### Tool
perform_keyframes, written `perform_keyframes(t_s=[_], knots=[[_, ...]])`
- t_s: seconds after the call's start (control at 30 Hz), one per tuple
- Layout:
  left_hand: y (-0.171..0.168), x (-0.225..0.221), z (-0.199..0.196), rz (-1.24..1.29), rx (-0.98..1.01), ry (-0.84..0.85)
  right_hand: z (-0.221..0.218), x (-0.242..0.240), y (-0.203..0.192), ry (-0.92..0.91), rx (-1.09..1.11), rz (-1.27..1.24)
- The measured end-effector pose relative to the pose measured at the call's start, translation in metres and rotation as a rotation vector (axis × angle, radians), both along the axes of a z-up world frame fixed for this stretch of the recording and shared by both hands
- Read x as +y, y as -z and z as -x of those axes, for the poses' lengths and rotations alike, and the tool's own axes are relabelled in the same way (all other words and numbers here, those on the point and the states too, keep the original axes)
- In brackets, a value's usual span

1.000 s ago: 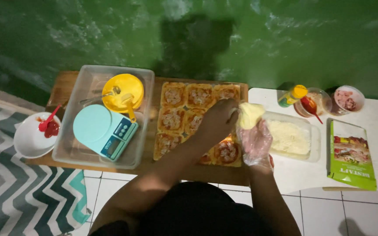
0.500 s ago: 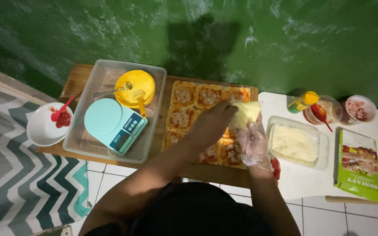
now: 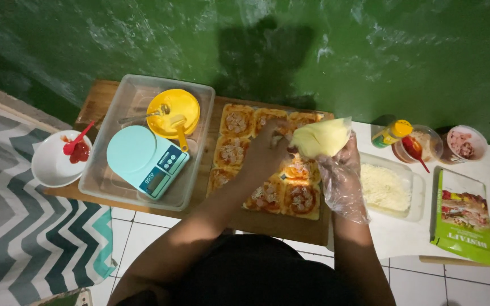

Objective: The person adds pieces of meat to bread slices by hand, sprinkles shredded cheese over them, and finishes by squeezing mayonnaise from a plastic bag onto each slice.

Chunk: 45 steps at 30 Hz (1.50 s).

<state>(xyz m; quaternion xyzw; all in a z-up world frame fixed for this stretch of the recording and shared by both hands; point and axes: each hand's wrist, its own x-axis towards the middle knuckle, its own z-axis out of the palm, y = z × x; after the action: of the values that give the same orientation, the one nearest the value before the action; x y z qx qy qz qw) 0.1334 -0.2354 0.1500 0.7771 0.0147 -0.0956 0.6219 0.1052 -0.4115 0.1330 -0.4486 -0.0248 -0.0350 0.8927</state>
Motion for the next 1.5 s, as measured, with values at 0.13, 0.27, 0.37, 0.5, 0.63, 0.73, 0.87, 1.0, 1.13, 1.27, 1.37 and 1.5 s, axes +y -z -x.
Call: perform_keyframes(t_s=[0.13,0.27,0.37,0.5,0.63,0.73,0.87,1.0,1.13,1.27,1.37,1.5], knots=[[-0.004,-0.001,0.001,0.199,0.139,0.006,-0.002,-0.002,0.005,-0.042,-0.01,-0.065],[0.009,-0.006,0.003,0.445,0.452,-0.101,-0.002,0.0,-0.001,-0.06,-0.054,-0.026],[0.045,-0.008,0.004,0.714,0.503,-0.164,-0.004,-0.002,0.003,-0.087,-0.056,-0.063],[0.039,-0.009,0.021,-0.219,0.051,0.358,-0.004,0.008,0.011,-0.125,-0.051,-0.192],[0.086,-0.016,0.02,0.976,0.595,-0.023,-0.007,0.009,0.022,-0.192,0.027,-0.277],[0.089,-0.015,0.024,1.033,0.606,-0.02,-0.006,0.008,0.023,-0.251,0.073,-0.251],[0.106,-0.018,0.027,1.136,0.611,-0.012,-0.007,0.002,0.048,-0.205,0.079,-0.137],[0.06,-0.007,0.039,1.022,0.625,-0.225,-0.011,-0.008,0.135,-0.15,0.19,-0.285],[0.025,0.003,0.051,-0.184,-0.242,0.224,-0.018,0.002,0.14,-0.322,0.082,-0.575],[-0.016,0.009,0.046,0.362,0.402,-0.021,-0.013,0.02,0.085,-0.356,0.121,-0.627],[-0.001,0.028,0.048,0.287,-0.004,0.166,-0.017,0.028,0.053,-0.171,0.22,-0.464],[0.004,0.037,0.036,0.526,0.251,0.298,-0.02,0.004,0.087,-0.002,0.374,-0.317]])
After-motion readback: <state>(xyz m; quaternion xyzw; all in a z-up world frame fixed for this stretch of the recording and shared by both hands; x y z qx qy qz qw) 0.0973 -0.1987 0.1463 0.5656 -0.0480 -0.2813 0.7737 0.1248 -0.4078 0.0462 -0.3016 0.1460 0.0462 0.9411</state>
